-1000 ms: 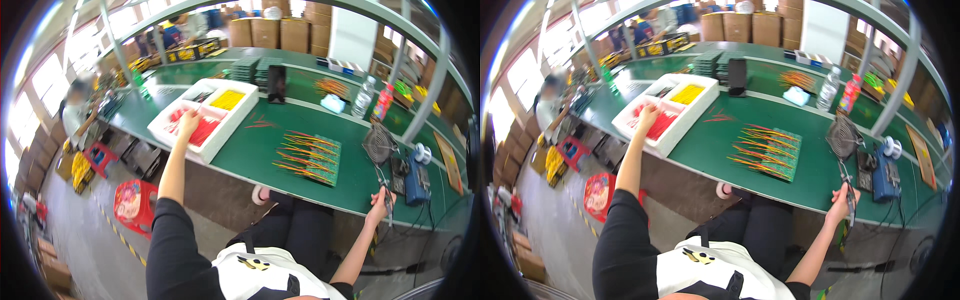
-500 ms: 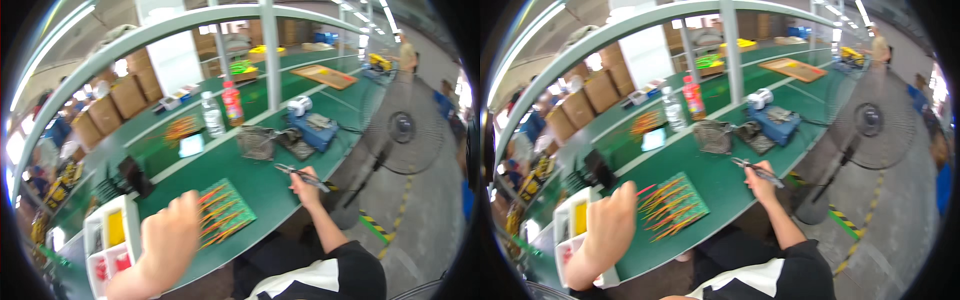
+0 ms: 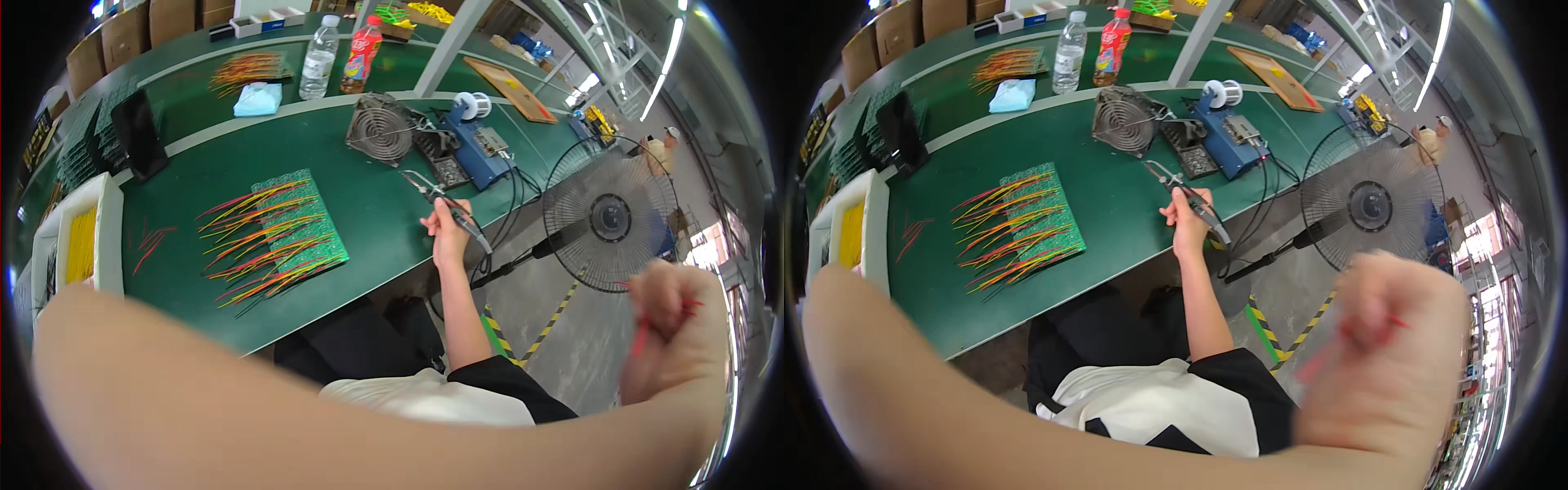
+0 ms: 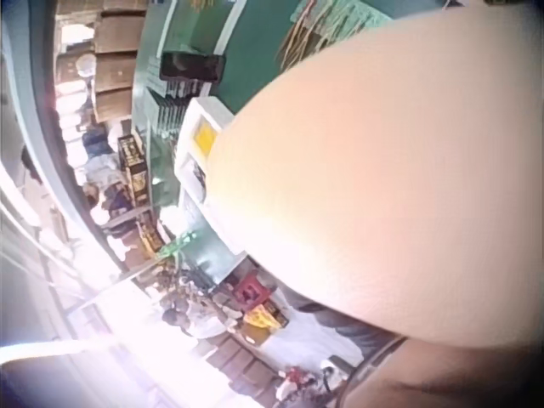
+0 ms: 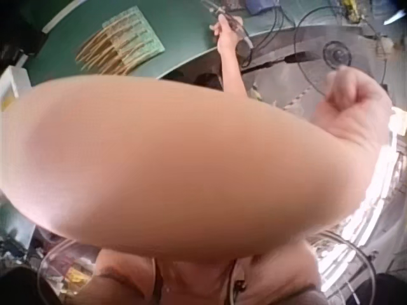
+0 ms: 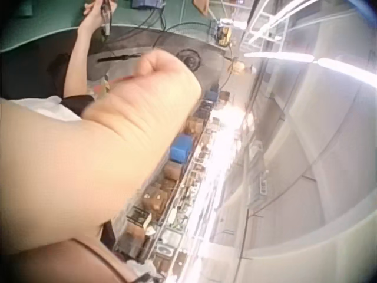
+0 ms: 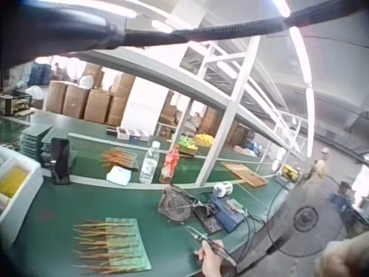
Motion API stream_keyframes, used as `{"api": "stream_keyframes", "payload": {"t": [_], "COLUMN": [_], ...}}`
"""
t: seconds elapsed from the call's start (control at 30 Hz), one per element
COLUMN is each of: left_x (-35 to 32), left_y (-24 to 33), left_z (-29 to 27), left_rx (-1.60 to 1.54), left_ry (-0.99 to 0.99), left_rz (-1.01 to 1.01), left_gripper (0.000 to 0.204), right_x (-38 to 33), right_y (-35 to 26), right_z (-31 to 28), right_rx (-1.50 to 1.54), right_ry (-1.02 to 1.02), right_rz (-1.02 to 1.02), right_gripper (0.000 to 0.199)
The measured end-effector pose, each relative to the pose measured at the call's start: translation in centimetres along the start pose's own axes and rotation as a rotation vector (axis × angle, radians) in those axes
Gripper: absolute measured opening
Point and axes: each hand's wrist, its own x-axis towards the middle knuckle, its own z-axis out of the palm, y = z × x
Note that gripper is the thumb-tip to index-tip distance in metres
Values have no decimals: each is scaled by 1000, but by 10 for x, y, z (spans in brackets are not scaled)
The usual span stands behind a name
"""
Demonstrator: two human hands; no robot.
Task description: Soldering colored wires onto a green printed circuit board in a factory setting.
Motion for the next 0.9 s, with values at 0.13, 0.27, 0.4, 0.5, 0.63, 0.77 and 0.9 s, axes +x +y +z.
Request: {"api": "stream_keyframes", "payload": {"t": [0.13, 0.27, 0.4, 0.5, 0.63, 0.77, 0.9], "left_x": [1, 8, -7, -16, -60, -79, -75], "left_y": [11, 22, 16, -37, -120, -165, -198], "left_z": [-11, -37, -73, -43, 24, 87, 127], "left_rx": [50, 112, 323, 32, -486, -832, -788], "left_ry": [-65, -110, -238, -151, 217, 273, 225], "left_rz": [83, 229, 232, 28, -404, -603, -624], "left_gripper": [14, 14, 15, 15, 9, 10, 10], "right_x": [-7, -13, -12, -7, -9, -11, -9], "right_y": [18, -6, 7, 0, 5, 0, -6], "right_z": [10, -7, 10, -22, -6, 10, 37], "right_rx": [36, 19, 3, -58, -25, -27, 27], "right_ry": [-22, -3, -17, 51, 6, -6, -44], "right_rz": [56, 99, 48, -5, -27, 16, 3], "right_gripper": [16, 17, 20, 16, 14, 16, 16]}}
